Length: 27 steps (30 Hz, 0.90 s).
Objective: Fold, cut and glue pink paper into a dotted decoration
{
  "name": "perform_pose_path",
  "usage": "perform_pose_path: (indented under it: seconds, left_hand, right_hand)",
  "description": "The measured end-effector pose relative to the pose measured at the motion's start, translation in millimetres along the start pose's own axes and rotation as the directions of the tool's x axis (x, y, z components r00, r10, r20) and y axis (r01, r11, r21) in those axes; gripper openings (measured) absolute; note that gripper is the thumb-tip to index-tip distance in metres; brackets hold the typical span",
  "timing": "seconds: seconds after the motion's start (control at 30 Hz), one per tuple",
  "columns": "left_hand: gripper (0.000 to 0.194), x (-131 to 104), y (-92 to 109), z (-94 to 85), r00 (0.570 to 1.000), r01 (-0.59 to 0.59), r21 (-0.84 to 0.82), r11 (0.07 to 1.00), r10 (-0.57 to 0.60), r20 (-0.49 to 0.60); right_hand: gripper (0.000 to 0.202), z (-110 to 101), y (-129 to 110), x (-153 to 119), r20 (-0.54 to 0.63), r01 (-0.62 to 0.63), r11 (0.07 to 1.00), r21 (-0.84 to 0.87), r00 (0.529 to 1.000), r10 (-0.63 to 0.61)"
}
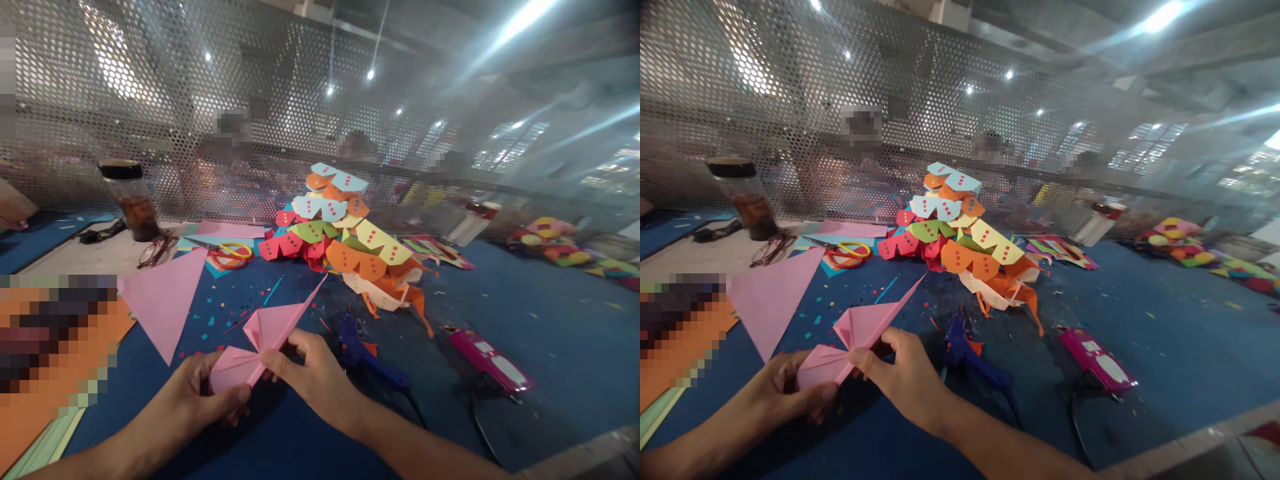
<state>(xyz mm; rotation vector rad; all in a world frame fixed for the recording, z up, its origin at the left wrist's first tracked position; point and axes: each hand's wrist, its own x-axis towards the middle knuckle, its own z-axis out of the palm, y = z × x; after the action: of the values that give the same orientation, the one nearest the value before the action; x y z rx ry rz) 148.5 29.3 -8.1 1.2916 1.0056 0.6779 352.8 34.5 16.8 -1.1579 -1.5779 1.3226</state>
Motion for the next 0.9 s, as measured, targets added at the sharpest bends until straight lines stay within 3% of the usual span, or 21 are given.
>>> perform_pose_path:
  seconds: [0.67, 0.9]
  left_hand:
    - [0.049, 4, -9, -2.3, 1.0, 0.013, 0.021, 1.0, -0.013, 0.016]
    - [0.044, 1, -2, 0.9, 1.0, 0.013, 0.007, 1.0, -0.013, 0.015]
  right_hand:
    - [0.024, 3, 2, -2, 0.075, 0.0, 1.0, -0.022, 0.997, 0.001]
    - [0.026, 5, 2, -3, 0.099, 0.004, 0.999, -0.033, 0.995, 0.0]
